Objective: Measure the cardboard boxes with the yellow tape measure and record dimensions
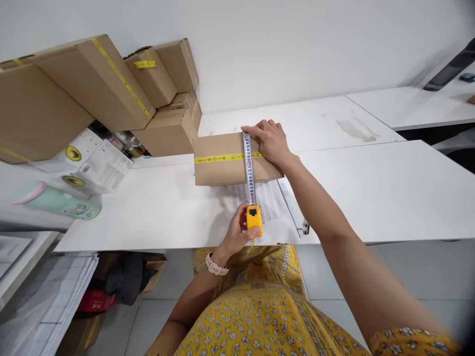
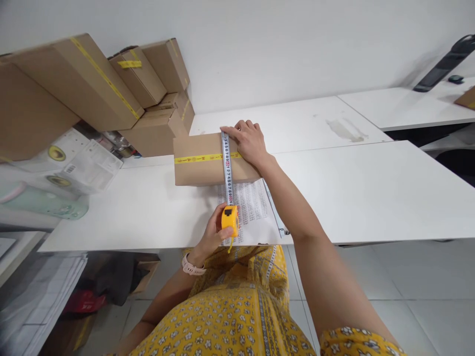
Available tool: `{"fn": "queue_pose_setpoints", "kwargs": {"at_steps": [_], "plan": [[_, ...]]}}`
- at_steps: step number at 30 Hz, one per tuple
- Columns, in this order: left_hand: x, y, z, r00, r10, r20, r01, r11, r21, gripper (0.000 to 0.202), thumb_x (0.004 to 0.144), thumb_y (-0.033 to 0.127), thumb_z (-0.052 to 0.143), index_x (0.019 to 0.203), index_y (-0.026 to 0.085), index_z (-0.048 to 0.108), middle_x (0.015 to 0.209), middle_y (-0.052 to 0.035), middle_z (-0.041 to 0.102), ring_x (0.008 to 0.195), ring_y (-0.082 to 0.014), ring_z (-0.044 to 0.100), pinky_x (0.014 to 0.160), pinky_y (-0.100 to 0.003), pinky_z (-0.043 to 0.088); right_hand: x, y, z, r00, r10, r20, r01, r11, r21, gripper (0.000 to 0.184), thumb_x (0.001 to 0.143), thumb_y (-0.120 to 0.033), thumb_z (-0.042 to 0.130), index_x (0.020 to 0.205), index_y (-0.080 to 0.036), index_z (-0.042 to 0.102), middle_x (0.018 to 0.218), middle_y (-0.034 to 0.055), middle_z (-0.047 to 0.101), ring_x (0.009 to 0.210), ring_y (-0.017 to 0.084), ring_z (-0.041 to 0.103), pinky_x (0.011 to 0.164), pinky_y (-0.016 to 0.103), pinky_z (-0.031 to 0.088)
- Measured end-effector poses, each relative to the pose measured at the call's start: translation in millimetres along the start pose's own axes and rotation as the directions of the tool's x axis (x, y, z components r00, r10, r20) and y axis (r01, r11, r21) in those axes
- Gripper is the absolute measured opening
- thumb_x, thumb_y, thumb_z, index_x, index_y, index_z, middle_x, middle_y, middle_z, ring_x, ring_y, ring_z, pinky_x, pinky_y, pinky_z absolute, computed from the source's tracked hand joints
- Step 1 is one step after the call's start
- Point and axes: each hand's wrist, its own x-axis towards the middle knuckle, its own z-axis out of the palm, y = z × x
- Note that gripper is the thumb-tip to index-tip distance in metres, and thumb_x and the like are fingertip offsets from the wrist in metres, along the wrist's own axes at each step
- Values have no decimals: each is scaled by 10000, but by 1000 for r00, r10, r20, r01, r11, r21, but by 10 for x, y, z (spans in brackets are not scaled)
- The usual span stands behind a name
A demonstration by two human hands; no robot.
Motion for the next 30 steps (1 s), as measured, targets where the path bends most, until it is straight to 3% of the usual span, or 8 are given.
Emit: {"fn": "queue_pose_setpoints", "kwargs": {"at_steps": [4, 9, 11, 13, 16, 20, 24, 30], "plan": [[-90, 18, -117, 976, 118, -181, -83, 978, 190, 825, 724, 458, 873, 1406, 260, 453, 1240, -97, 641, 970, -225, 655, 794, -339, 573, -54, 79, 15, 985, 147, -92, -143, 989, 41, 543, 1061, -468, 283, 1559, -330, 451, 1256, 154, 598, 1199, 383, 516, 1017, 582, 417], [14, 247, -539, 843, 332, -424, -247, 938, 243, 759, 760, 464, 853, 1382, 282, 460, 1170, -62, 626, 910, -185, 654, 782, -325, 598, -221, 296, 52, 972, 226, -69, -214, 965, 150, 593, 1049, -550, 277, 1491, -264, 551, 1407, 180, 567, 1322, 392, 481, 1070, 618, 420], [91, 337, -674, 818, 350, -456, -263, 933, 245, 705, 756, 478, 853, 1329, 275, 496, 1133, -45, 624, 874, -171, 649, 762, -316, 602, -259, 316, 50, 976, 208, -57, -196, 966, 167, 575, 1040, -562, 319, 1440, -267, 608, 1461, 171, 559, 1360, 395, 459, 1064, 616, 427], [137, 376, -709, 832, 334, -444, -247, 938, 244, 694, 747, 483, 857, 1313, 270, 515, 1093, -33, 629, 854, -166, 650, 744, -308, 601, -263, 276, 46, 988, 155, 15, -155, 972, 179, 537, 1039, -537, 340, 1359, -268, 676, 1455, 153, 596, 1341, 386, 482, 1045, 609, 438], [147, 331, -574, 906, 255, -339, -187, 958, 219, 706, 755, 475, 854, 1337, 260, 517, 1066, -35, 648, 850, -170, 657, 728, -301, 594, -221, 155, 54, 987, 92, 135, -116, 977, 180, 481, 1040, -457, 351, 1269, -261, 727, 1419, 126, 650, 1265, 358, 545, 1024, 588, 441], [153, 227, -284, 980, 118, -163, -91, 982, 164, 688, 767, 476, 844, 1327, 240, 523, 1076, -53, 668, 875, -186, 659, 708, -292, 583, -173, 26, 95, 987, 104, 126, -118, 987, 113, 431, 1042, -397, 355, 1152, -225, 734, 1367, 140, 680, 1218, 341, 567, 1029, 557, 418], [203, 235, -159, 993, 50, -108, -37, 992, 121, 698, 757, 489, 841, 1318, 236, 512, 1090, -54, 661, 900, -191, 647, 700, -286, 580, -228, -18, 138, 990, 107, 89, -116, 987, 107, 431, 1060, -406, 306, 1153, -243, 694, 1360, 133, 676, 1220, 330, 554, 1008, 521, 431], [222, 290, -233, 985, 95, -146, -73, 986, 149, 684, 740, 465, 847, 1306, 247, 531, 1090, -50, 675, 870, -179, 648, 731, -293, 580, -320, -20, 184, 993, 113, 42, -117, 985, 125, 419, 1061, -394, 312, 1193, -242, 680, 1391, 135, 664, 1269, 333, 540, 1011, 534, 456]]}}
